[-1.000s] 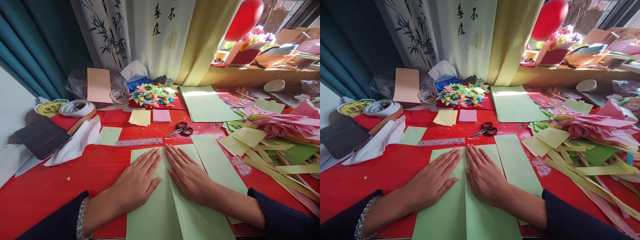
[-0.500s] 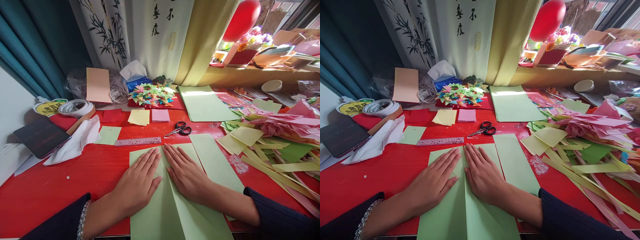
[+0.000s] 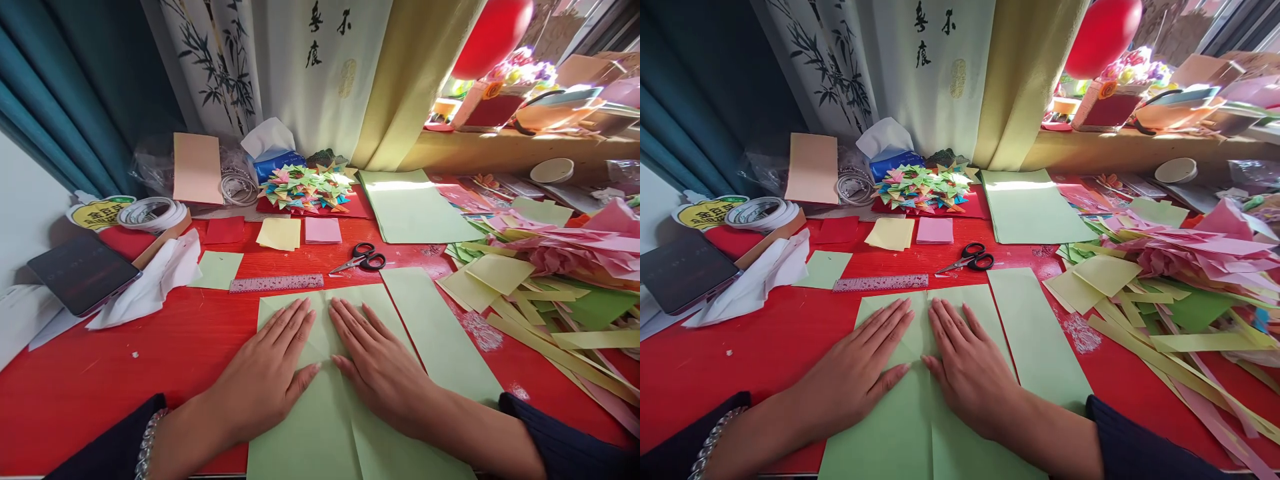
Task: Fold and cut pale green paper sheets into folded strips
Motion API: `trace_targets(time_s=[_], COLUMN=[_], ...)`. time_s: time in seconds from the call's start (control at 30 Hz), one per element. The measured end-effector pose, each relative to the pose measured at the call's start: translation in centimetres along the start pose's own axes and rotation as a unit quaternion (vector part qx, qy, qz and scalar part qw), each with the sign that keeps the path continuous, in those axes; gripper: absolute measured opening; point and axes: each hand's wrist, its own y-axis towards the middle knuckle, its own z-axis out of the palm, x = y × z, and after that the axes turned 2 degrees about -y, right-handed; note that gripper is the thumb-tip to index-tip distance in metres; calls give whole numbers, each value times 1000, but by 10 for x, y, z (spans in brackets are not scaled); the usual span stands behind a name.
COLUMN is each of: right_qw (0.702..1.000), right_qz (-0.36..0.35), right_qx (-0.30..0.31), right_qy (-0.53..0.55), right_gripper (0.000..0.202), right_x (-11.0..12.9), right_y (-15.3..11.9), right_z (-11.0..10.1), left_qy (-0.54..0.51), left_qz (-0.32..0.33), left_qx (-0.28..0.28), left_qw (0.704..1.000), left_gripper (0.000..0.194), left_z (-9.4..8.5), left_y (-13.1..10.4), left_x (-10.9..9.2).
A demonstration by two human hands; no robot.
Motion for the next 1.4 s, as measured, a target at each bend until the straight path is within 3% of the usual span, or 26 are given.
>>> trace_targets(time_s=[0.33, 0.97, 1.13, 1.27, 1.4], right_qw=[999, 998, 994, 996, 998], right_qz=[28, 38, 41, 47, 20], right_qx=[36, 20, 51, 2, 0], right_qy=[23, 42, 86, 82, 64], right_gripper=[55, 55, 57, 57, 53], right_x=[3, 5, -6, -11, -3], right_y=[0, -1, 8, 12, 5], right_z=[2, 3, -6, -17, -10], left_qy=[19, 1, -5, 8, 3], left_qz=[-14, -61, -52, -57, -42], left_qx=[-7, -39, -3, -9, -28], left_qw=[1000, 997, 999, 998, 999], left_gripper=[63, 62, 64, 62, 61], left_z=[4, 8, 3, -8, -8], left_y=[0, -3, 1, 6, 1], left_x=[-7, -20, -7, 5, -6])
